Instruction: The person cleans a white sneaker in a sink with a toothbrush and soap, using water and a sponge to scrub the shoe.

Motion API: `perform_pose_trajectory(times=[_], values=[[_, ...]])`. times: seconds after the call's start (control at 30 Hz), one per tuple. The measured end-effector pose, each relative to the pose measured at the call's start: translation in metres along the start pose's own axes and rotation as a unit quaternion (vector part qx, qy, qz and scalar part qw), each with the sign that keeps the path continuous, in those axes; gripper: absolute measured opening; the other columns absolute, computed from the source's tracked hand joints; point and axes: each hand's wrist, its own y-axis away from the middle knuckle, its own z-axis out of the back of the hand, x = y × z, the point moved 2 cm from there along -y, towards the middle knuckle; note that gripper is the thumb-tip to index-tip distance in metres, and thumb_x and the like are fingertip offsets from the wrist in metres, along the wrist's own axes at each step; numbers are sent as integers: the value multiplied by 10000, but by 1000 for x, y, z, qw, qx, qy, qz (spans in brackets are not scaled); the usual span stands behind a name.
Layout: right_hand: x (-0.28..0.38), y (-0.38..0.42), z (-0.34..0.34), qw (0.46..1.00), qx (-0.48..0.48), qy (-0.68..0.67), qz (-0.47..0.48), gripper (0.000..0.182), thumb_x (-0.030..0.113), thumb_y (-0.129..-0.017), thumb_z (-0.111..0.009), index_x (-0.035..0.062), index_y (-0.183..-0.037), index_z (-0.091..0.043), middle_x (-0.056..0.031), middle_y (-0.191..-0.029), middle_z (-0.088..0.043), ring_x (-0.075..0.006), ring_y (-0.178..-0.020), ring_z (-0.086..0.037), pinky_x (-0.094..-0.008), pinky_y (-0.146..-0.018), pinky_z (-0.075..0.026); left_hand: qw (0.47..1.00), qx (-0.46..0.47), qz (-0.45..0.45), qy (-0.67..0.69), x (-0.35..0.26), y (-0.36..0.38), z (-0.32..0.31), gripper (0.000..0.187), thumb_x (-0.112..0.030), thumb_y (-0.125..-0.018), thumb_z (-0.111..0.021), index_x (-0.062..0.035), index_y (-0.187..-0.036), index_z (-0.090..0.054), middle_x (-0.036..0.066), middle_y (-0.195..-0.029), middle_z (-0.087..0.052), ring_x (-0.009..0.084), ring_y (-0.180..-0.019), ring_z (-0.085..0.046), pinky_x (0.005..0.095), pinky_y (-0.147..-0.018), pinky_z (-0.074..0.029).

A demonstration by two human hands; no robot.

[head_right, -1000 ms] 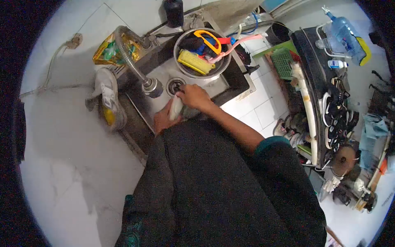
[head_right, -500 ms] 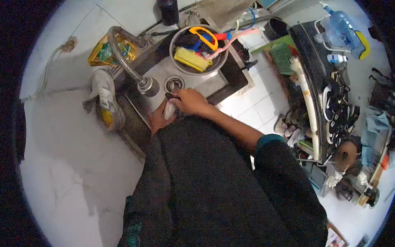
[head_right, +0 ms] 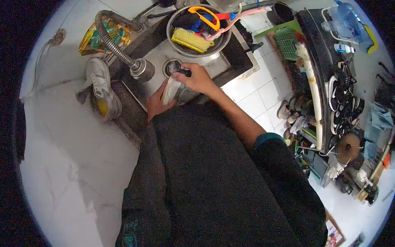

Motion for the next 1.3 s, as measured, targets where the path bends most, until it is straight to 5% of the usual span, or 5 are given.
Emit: perform_pose_trajectory(times=[0.47, 0.7, 0.9, 1.2, 1.3], values=[[-5, 26, 1, 985, 116, -83, 95, 260, 80, -803, -648, 23, -1054, -685, -69, -780, -658, -105, -706, -562, -288, -664, -477, 999, -5, 46, 1, -14, 3, 7, 920, -318, -630, -817, -242, -1449, -405, 173, -1073, -680, 337, -941, -681, 414, -792, -543], [15, 13, 9, 997, 63, -4, -53, 269, 242, -928, -543, 37, -1101, -537, -161, -756, -657, -319, -675, -643, -422, -634, -475, 999, 9, 42, 2, -16, 1, 9, 893, -313, -655, -811, -225, -1447, -408, 160, -1108, -674, 308, -978, -676, 395, -828, -537], [37, 11, -8, 988, 77, 135, 10, 197, 226, -944, -538, 60, -1051, -535, -256, -800, -634, -459, -789, -622, -526, -663, -461, 994, 44, 97, -30, -20, 0, 12, 847, -307, -670, -809, -190, -1425, -443, 146, -1116, -679, 292, -993, -677, 383, -842, -543], [72, 27, -8, 977, 122, 146, 95, 194, 233, -925, -581, 85, -1048, -556, -258, -796, -637, -459, -813, -626, -555, -669, -473, 993, -14, 110, -29, -25, 6, 15, 768, -417, -643, -808, -134, -1304, -540, 181, -994, -689, 371, -930, -667, 446, -782, -535], [61, 12, -3, 978, 112, 178, 4, 210, 257, -930, -569, 97, -1066, -569, -251, -789, -637, -463, -795, -624, -553, -665, -480, 994, -2, 108, -18, -34, 3, 11, 783, -430, -647, -801, -134, -1318, -527, 189, -988, -687, 380, -934, -662, 454, -787, -531]])
